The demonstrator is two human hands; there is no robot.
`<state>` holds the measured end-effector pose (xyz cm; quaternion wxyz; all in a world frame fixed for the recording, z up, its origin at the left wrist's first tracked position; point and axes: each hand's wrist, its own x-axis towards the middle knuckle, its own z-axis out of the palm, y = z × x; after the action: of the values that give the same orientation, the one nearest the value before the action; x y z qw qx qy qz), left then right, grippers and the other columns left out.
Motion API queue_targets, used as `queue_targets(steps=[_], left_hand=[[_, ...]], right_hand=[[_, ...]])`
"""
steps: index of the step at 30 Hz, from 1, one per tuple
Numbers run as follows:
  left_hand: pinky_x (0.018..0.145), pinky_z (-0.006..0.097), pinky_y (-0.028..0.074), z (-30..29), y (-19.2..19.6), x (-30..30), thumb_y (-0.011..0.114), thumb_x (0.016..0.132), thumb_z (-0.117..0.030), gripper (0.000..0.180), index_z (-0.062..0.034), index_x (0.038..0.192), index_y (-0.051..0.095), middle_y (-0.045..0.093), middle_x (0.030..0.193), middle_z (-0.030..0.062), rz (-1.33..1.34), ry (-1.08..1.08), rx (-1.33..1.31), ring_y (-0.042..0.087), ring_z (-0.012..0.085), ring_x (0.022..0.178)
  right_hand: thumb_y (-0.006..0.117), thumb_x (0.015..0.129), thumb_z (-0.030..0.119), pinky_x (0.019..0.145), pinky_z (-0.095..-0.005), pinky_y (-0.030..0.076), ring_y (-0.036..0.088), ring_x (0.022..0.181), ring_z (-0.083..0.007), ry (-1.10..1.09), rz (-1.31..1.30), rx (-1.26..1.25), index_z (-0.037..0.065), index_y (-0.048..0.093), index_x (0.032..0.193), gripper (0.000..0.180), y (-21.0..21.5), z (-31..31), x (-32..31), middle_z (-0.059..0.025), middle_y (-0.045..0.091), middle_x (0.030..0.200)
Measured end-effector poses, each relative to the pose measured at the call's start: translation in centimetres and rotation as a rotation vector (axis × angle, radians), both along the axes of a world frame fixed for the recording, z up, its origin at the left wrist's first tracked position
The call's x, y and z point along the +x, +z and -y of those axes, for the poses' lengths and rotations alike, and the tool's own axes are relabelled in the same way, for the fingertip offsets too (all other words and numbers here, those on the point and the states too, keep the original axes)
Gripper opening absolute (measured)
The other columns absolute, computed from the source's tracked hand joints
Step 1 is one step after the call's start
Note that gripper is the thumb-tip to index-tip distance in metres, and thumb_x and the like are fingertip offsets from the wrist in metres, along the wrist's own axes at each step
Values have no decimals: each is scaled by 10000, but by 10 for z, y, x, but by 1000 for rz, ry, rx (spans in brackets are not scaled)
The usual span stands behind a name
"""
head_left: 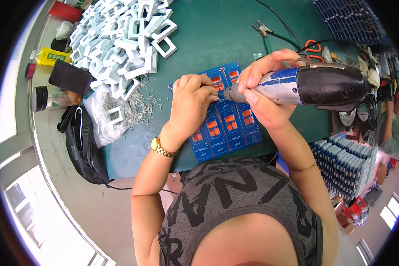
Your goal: The person assembles electronic components onto a circuit board using an electric screwdriver to secure screws into housing parts.
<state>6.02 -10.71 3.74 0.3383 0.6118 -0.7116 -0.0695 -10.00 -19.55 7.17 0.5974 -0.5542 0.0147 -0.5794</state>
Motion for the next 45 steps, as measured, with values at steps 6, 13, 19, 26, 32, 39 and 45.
queue_targets(steps=[6,13,19,26,32,39,45], left_hand=[[882,380,397,-1,1,4,753,701,-77,100,-87,791,711,642,954,3,-90,-1,78,558,243,977],[882,379,402,0,-1,7,759,687,-69,129,-86,807,718,653,959,4,-109,-9,64,563,242,984],[840,378,421,-1,-1,13,746,703,-110,57,-90,742,709,640,932,15,-107,-7,-31,569,234,920],[719,430,498,-12,5,70,737,808,-227,234,-22,875,645,608,931,147,8,702,278,611,340,836],[697,441,476,-8,-18,71,662,835,-137,107,-51,855,600,608,907,132,166,603,189,609,326,829],[708,445,451,-10,-17,73,627,854,-86,104,-28,891,549,598,855,158,149,516,144,591,348,830],[700,416,491,-10,-6,70,631,841,-27,104,1,934,591,633,858,164,-165,455,16,621,360,809]], right_hand=[[687,756,-49,720,-373,511,599,746,-220,53,-79,2,103,347,1299,658,1,0,-4,-99,555,879],[653,744,-99,711,-312,533,622,737,-186,42,-26,-25,2,344,1223,579,0,-1,4,-118,594,857],[616,748,-129,670,-349,547,595,711,-194,27,-333,-301,104,337,1250,620,14,-4,3,-109,556,858],[610,753,-130,587,-313,548,597,673,-173,-67,-423,-410,50,328,1263,610,20,-9,17,-127,573,847],[610,793,-95,648,-304,538,592,696,-171,34,-400,-420,43,326,1272,574,18,-4,24,-126,578,862],[586,798,-134,650,-314,517,574,695,-160,-96,-511,-378,56,318,1183,506,20,-11,27,-131,562,830],[550,793,-157,644,-327,509,553,663,-169,-70,-499,-367,70,321,1198,518,16,-8,33,-120,546,803]])
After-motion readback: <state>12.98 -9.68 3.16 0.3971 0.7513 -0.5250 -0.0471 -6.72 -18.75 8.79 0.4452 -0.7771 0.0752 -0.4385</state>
